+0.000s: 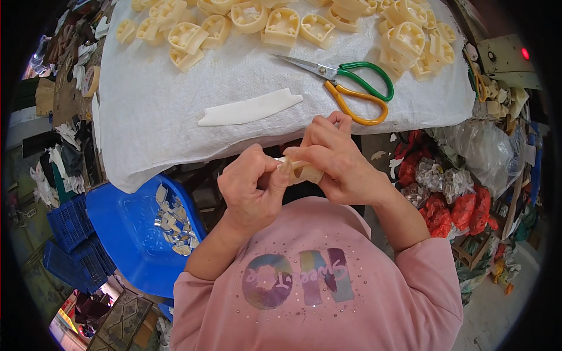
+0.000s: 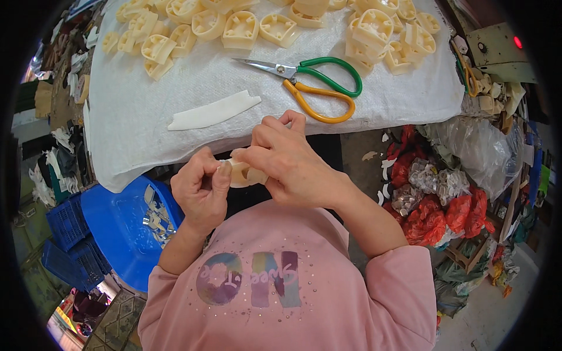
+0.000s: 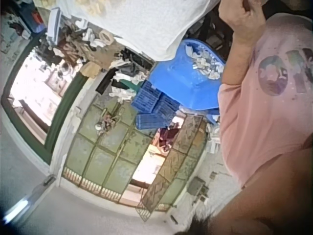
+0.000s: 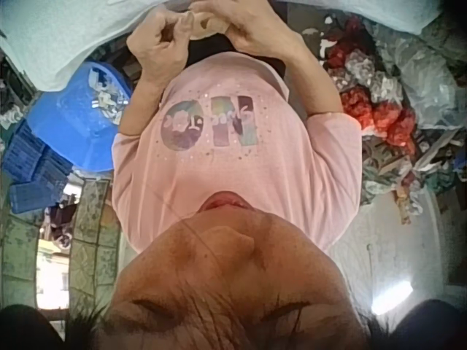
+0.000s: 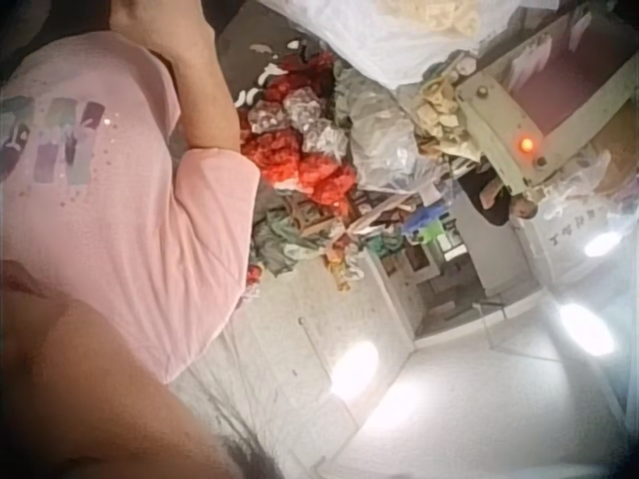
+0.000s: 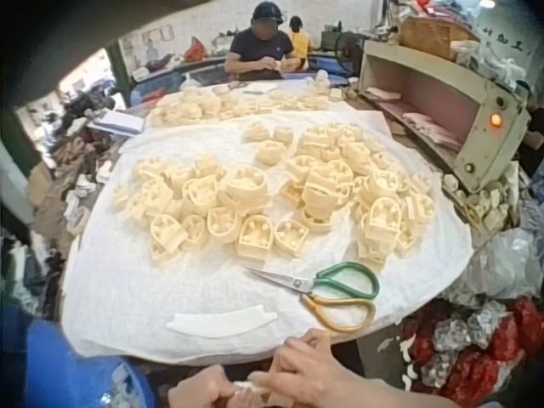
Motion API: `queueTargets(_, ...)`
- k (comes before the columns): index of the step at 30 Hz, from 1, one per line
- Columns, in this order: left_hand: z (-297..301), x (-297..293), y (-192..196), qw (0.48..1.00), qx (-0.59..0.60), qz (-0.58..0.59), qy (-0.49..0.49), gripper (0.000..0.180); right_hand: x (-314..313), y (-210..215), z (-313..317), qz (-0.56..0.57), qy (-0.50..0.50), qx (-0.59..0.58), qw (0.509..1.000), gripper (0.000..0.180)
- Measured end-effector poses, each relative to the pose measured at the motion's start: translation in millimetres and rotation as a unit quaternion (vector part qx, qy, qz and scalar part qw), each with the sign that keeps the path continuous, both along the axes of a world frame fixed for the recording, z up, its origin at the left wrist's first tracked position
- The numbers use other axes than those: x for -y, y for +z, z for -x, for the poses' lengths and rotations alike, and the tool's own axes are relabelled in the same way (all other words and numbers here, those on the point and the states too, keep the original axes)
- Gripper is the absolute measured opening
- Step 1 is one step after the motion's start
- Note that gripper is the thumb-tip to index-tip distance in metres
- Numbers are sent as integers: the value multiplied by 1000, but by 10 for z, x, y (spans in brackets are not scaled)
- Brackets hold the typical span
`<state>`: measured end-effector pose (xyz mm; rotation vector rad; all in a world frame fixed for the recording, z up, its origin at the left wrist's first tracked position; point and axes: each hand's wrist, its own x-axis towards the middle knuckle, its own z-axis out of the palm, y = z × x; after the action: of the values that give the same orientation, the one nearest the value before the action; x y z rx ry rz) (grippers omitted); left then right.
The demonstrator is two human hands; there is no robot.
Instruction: The recorder uses scissors to trim excess material from white shoe components before fitting them into beige molds.
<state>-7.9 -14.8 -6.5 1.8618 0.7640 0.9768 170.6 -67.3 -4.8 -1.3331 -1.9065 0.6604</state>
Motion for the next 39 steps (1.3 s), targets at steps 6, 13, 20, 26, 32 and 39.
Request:
queueTargets(6, 0, 37, -42, 991, 34, 125, 38, 28, -35, 92, 11, 30, 48, 23, 998, 44)
queueTargets(13, 38, -1, -29, 977, 133, 166, 0, 19, -95, 59, -56, -38, -10, -18, 999, 42)
queueTargets(20, 39, -25, -105, 996, 70, -49, 37, 17, -107, 101, -37, -29, 19, -18, 999, 43)
queueTargets(26, 8, -48, -69, 988, 38, -140, 47, 20, -118, 57, -1, -81, 12, 19, 996, 41)
queueTargets(32, 68, -70, -12, 976, 34, -199, 85, 33, -160, 108, -18, -136, -8, 103, 985, 36)
queueTargets(39, 212, -159, -20, 976, 41, -174, 127, 32, 95, 288, 63, -140, -119, -113, 977, 44)
